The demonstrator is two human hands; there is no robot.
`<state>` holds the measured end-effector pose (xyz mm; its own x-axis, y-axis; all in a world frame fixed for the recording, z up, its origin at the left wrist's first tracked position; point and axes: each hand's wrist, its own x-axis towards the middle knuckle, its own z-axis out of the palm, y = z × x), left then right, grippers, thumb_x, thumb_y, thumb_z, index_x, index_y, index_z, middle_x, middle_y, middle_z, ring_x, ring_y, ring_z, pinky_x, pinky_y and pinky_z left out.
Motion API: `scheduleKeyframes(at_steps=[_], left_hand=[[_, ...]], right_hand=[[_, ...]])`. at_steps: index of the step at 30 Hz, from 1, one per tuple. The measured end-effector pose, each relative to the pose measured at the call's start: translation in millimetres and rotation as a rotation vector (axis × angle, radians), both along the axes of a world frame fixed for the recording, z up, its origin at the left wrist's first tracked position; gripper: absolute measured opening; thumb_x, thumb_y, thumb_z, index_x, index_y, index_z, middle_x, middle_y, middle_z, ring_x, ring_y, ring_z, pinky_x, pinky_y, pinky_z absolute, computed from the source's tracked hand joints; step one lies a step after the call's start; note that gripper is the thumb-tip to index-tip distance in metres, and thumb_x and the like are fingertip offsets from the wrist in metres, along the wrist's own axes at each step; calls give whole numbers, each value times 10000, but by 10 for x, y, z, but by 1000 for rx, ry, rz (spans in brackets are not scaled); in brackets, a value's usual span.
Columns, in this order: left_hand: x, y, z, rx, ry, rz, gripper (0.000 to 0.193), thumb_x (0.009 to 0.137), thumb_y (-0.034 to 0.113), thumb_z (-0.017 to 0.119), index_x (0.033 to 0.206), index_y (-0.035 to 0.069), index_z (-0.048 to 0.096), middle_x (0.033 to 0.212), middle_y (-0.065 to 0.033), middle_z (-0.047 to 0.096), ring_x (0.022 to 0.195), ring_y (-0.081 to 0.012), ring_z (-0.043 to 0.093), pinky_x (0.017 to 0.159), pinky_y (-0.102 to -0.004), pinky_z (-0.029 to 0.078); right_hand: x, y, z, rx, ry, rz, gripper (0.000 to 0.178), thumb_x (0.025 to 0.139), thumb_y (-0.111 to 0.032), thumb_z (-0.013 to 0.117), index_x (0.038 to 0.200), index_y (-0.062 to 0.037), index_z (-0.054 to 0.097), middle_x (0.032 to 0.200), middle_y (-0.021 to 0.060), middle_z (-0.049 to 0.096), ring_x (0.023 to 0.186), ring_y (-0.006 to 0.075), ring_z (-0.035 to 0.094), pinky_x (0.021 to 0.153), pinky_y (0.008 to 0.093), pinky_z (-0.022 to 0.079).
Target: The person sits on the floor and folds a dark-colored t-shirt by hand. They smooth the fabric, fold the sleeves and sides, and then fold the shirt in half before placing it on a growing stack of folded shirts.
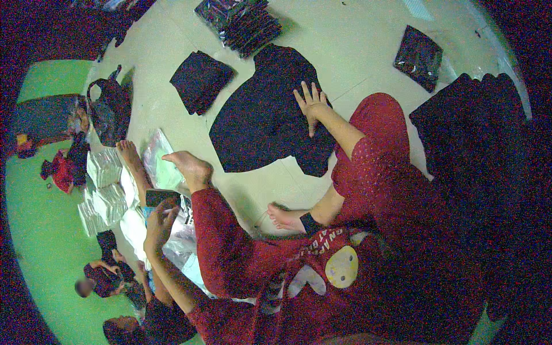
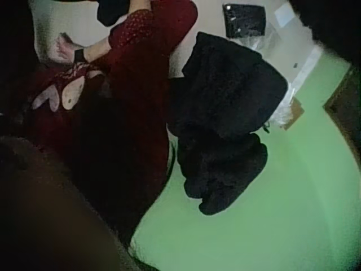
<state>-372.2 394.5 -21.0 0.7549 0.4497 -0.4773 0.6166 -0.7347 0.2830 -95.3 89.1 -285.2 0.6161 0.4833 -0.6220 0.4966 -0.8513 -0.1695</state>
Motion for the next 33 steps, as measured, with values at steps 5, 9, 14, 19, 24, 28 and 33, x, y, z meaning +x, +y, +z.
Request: scheduleKeyframes(at_steps=[5,9,14,19,24,28,33], left_hand=[[-1045,429,71,31,-212,542,299,837,197,516,1070,9,525,957,-102,608,821,-255,594,602,-345,486],[-751,483,-398,580,-460,209,259,786,111,513,1025,19,552,906,-151,600,853,-344,565,753,-387,441],[896,-439,-1219,405,-662,-159,299,759,106,563,1054,60,575,908,-172,616,815,-328,600,756,-351,465],[2381,-1454,-1860,118,-876,-653,253,759,91,561,1003,22,553,1023,-149,561,953,-302,534,806,-371,438],[3050,-1886,-2334,163,-944,-830,251,736,78,565,980,24,544,1037,-147,548,943,-311,525,806,-385,439],[3136,-1859,-2447,15,-742,-667,175,780,93,540,935,17,516,955,-166,575,896,-328,545,796,-381,437],[3184,-1763,-2430,-236,-635,-508,221,795,98,528,987,-4,491,981,-185,558,935,-346,530,797,-392,433]], right_hand=[[-34,-62,26,64,-27,32,1377,400,-308,858,1365,-151,-112,1390,196,-204,1283,434,-80,988,586,163],[38,-105,44,132,-14,95,1163,533,-206,803,1379,-140,8,1401,226,-20,1278,413,92,996,514,230],[627,-532,311,735,218,-37,804,700,-85,662,1362,-127,208,1295,215,359,1130,272,438,936,346,368],[925,-1402,421,900,122,-362,688,770,-111,597,1354,-132,233,1263,151,437,1068,240,496,886,343,421],[762,-1436,80,734,-26,-195,681,785,-179,603,1351,-136,227,1197,156,498,1006,265,544,841,362,452],[836,-1366,157,697,391,-336,706,782,-227,613,1351,-119,210,1150,170,530,1001,283,548,832,364,451],[782,-1316,352,592,369,-291,743,762,-243,640,1351,-114,205,1129,179,538,1014,298,538,842,366,443]])
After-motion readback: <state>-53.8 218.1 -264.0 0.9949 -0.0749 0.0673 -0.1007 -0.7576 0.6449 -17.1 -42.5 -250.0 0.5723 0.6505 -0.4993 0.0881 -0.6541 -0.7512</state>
